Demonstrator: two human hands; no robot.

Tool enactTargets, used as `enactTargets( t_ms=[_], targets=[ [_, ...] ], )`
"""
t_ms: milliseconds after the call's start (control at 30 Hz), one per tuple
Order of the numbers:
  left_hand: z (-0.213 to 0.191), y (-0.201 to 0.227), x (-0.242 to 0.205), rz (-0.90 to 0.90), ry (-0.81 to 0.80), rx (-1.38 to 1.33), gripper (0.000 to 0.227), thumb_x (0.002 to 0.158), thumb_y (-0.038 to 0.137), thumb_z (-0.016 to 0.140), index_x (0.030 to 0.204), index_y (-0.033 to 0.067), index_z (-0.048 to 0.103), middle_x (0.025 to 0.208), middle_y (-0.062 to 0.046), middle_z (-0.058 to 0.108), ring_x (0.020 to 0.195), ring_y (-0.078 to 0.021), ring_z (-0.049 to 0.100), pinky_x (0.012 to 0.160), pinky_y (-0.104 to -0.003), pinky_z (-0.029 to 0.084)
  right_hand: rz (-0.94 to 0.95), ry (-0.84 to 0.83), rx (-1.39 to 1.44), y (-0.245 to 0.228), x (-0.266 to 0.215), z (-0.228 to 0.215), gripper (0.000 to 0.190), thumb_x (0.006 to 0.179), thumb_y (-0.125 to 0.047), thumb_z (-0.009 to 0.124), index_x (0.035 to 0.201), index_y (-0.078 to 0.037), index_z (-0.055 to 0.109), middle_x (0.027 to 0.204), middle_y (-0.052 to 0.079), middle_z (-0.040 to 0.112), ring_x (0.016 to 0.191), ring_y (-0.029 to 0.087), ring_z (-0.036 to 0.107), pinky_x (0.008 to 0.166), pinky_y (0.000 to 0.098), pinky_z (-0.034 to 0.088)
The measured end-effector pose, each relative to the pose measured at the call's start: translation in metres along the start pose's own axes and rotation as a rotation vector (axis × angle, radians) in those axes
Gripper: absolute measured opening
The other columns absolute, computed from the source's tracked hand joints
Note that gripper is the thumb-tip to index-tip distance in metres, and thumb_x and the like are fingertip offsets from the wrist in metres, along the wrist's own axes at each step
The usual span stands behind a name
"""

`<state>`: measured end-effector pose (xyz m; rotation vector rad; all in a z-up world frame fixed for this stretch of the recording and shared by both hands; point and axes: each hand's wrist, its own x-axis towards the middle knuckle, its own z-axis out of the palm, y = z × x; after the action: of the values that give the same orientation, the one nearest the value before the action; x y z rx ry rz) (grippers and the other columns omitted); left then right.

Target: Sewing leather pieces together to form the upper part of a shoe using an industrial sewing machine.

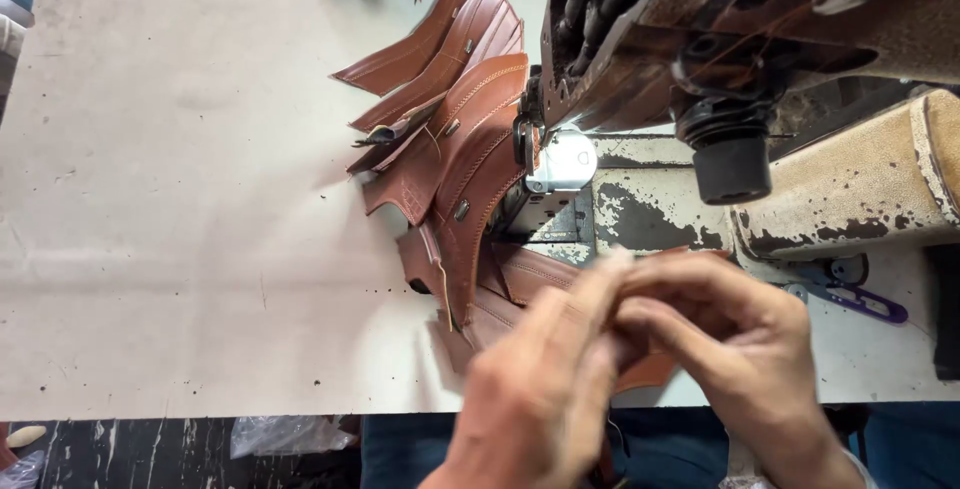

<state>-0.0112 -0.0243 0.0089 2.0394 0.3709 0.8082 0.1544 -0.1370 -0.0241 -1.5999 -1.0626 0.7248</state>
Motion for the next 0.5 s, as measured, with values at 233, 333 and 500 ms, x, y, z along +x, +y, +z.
enactTargets(
  t_ms=[233, 333, 500],
  targets=[
    [-0.037, -0.017, 0.027, -0.271, 0.217, 0.172, 0.033, 0.1, 0.01, 0.06, 0.132, 0.0099, 0.064, 0.114, -0.017, 0.077, 0.099, -0.0297, 0.077, 0.081, -0.037, 0.058, -0.207, 0.136, -0.166, -0.034, 0.045, 0.032, 0.028, 0.102, -0.007, 0.057, 0.129, -0.007, 0.067, 0.145, 0.016, 0.052, 0.13, 0.021, 0.059, 0.087, 0.0267, 0.064],
    [-0.04, -0.021, 0.041, -0.404, 0.17, 0.081, 0.027, 0.099, 0.01, 0.059, 0.123, 0.0129, 0.07, 0.096, -0.013, 0.079, 0.077, -0.021, 0.077, 0.069, -0.033, 0.057, -0.301, 0.094, -0.354, -0.026, 0.047, 0.032, 0.036, 0.101, -0.003, 0.059, 0.137, -0.006, 0.066, 0.16, 0.016, 0.045, 0.145, 0.029, 0.052, 0.118, 0.0402, 0.047],
    [-0.039, -0.022, 0.051, -0.69, 0.184, -0.08, 0.021, 0.094, 0.013, 0.056, 0.109, 0.0103, 0.07, 0.072, -0.008, 0.075, 0.058, -0.0156, 0.067, 0.055, -0.034, 0.051, -0.279, 0.005, -0.34, -0.028, 0.049, 0.031, 0.048, 0.095, 0.004, 0.054, 0.14, -0.008, 0.063, 0.163, 0.02, 0.038, 0.147, 0.034, 0.048, 0.115, 0.04, 0.046]
  ],
)
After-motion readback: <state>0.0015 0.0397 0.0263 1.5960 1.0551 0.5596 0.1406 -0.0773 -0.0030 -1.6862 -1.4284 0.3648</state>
